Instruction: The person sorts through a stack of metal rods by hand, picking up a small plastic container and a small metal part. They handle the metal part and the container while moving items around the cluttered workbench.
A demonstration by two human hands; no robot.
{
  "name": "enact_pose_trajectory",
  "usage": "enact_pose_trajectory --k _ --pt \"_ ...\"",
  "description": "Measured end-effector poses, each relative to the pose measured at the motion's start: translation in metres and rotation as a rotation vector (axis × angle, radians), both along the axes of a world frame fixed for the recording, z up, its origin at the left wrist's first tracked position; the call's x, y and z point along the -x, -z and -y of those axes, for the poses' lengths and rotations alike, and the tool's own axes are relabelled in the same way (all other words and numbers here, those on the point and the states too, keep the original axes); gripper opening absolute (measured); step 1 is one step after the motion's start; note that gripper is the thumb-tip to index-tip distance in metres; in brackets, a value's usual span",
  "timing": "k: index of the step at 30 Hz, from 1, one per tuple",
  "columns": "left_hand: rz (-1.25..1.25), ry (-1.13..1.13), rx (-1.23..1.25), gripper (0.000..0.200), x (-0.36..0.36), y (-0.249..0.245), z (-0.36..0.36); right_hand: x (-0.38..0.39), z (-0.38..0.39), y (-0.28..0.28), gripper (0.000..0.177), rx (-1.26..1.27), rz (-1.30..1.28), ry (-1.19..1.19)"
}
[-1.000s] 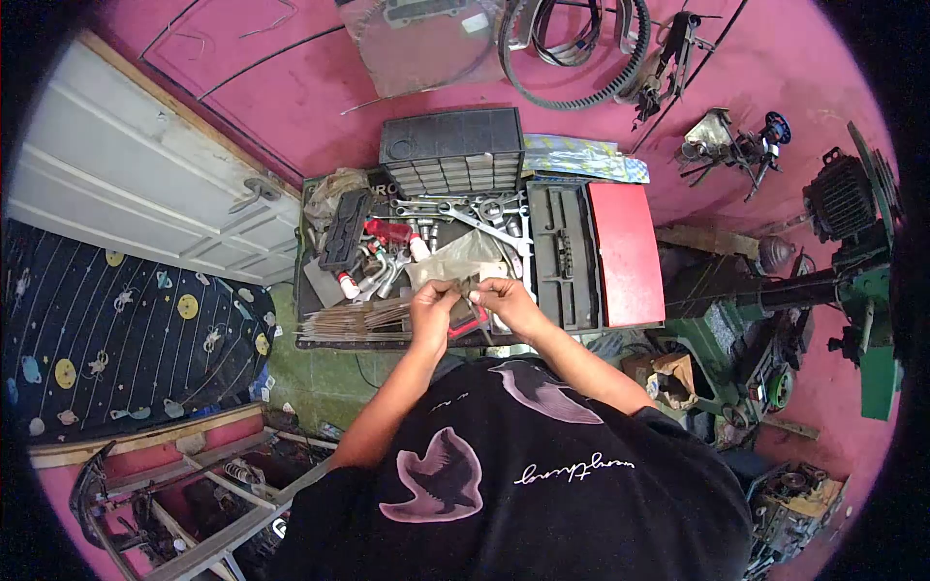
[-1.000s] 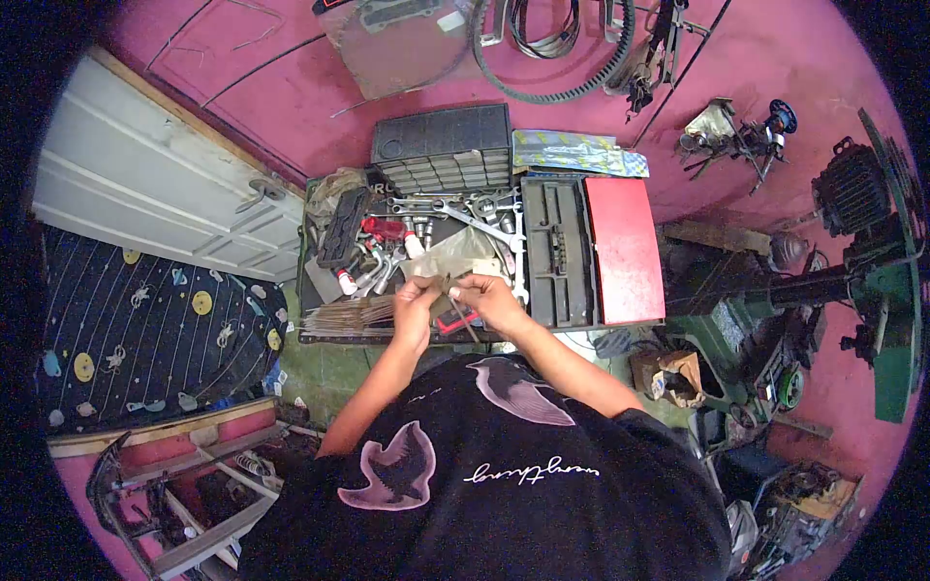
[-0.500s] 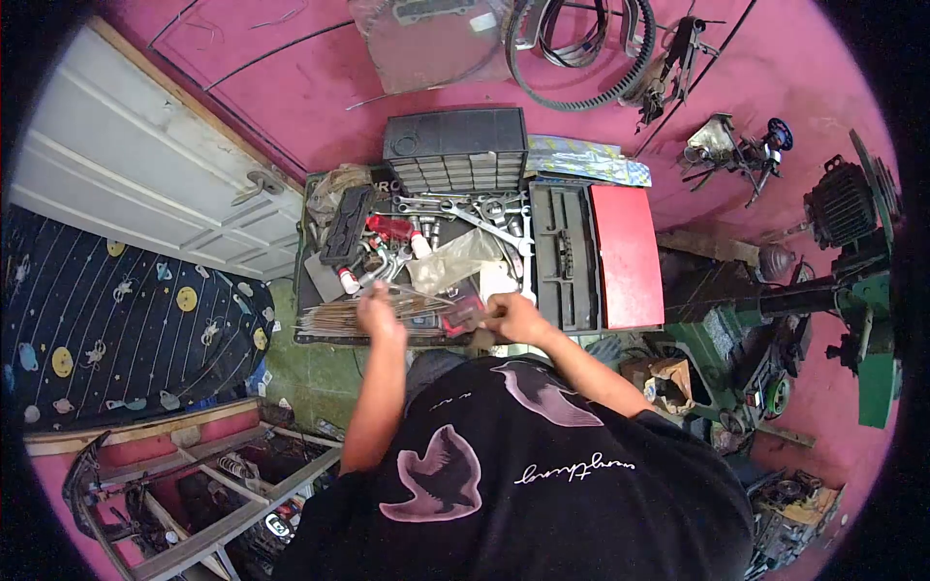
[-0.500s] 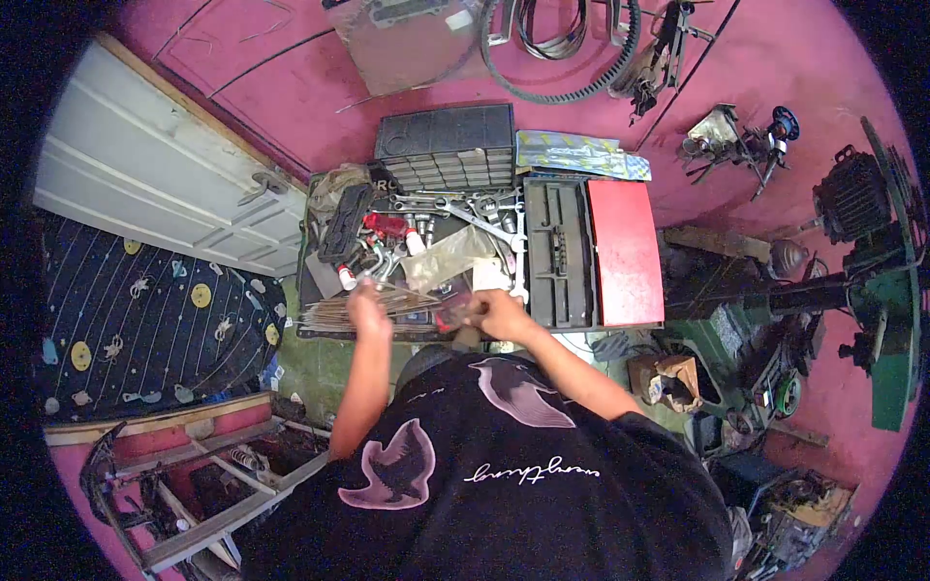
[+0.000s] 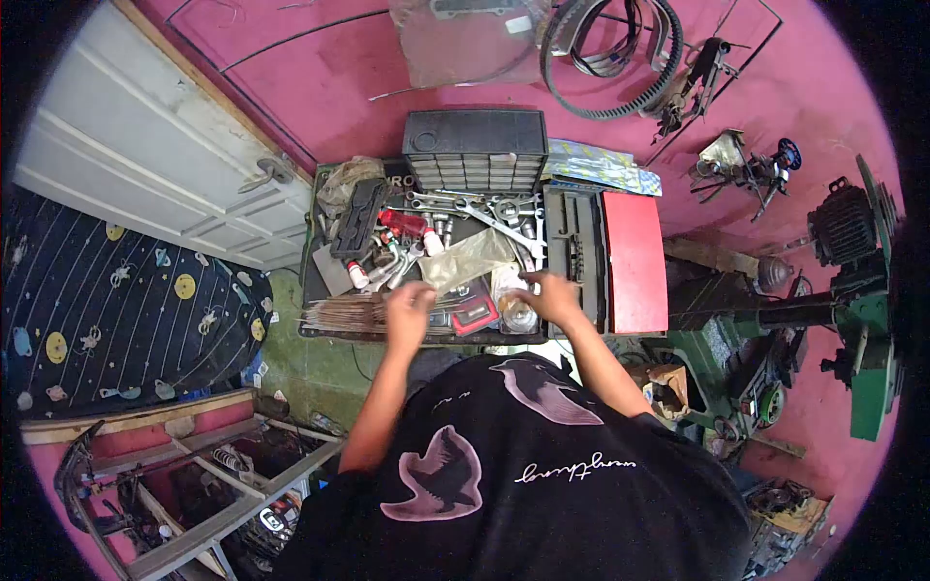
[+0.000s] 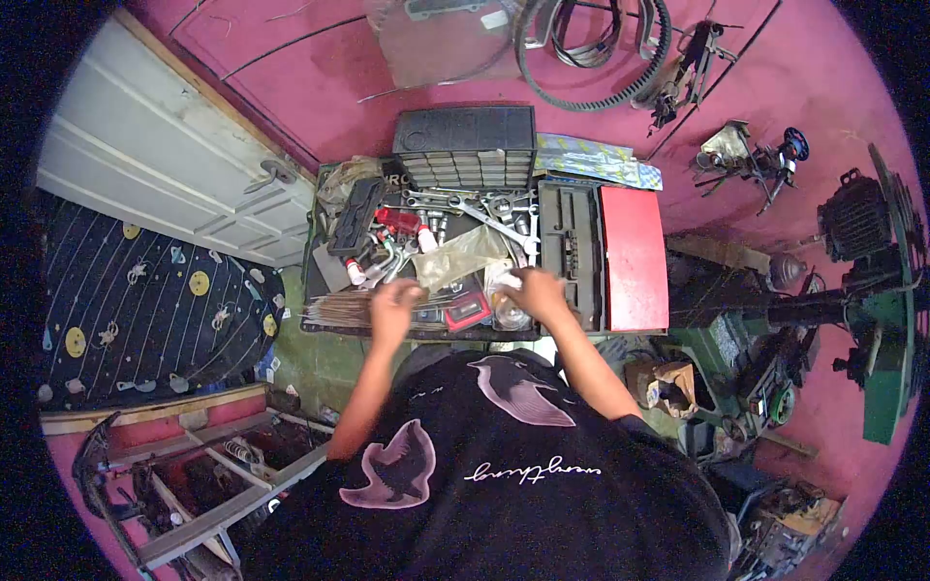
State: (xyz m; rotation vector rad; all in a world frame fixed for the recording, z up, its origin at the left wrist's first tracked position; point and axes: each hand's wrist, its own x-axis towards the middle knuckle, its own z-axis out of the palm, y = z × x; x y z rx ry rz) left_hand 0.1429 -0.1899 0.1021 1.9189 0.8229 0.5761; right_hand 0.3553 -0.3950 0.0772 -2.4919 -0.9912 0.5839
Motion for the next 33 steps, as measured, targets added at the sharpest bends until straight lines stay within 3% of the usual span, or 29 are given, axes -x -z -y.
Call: enact_pose_trajectory --k 2,3,5,9,14,16,17,19,20,23,33 --pt "-0.073 0.232 -0.157 0.012 -0.006 0.011 0.019 0.021 -0.034 -0.027 0.045 -0.352 -0.623 -0.096" --pt "-0.112 0.273 -0.24 0.01 -0.007 -0.004 0.029 0.032 -0.046 -0.025 0.038 -0.366 -0.706 -0.107" --pt "-0.159 0.355 -0.393 0.01 -0.001 0.016 0.023 0.051 -0.063 -0.014 0.031 -0.322 -0.764 -0.182" --pt "-0.209 0.343 -0.436 0.009 0.017 0.017 0.005 0.076 -0.085 -0.008 0.022 -0.182 -0.615 -0.15" --pt "-0.207 0.311 -0.423 0.012 0.032 0.022 -0.028 0.099 -0.101 0.017 0.022 -0.277 -0.609 -0.088" --pt "-0.218 0.316 -0.404 0.018 0.035 0.024 -0.039 0.107 -0.109 -0.005 0.018 -0.31 -0.516 -0.041" --pt "-0.219 0.315 -0.403 0.018 0.039 0.026 -0.044 0.109 -0.113 0.007 0.018 -0.31 -0.517 -0.042" --pt "-0.331 0.242 -0.399 0.023 0.047 0.038 -0.058 0.106 -0.12 0.049 0.015 -0.426 -0.617 0.189" --pt "-0.502 0.223 -0.362 0.029 0.052 0.059 -0.066 0.104 -0.122 0.062 0.015 -0.444 -0.599 0.234" --pt "-0.606 0.137 -0.396 0.032 0.062 0.084 -0.072 0.102 -0.122 0.107 0.015 -0.534 -0.583 0.327" --pt "-0.562 0.124 -0.386 0.019 0.064 0.099 -0.085 0.107 -0.129 0.09 0.014 -0.387 -0.383 0.449"
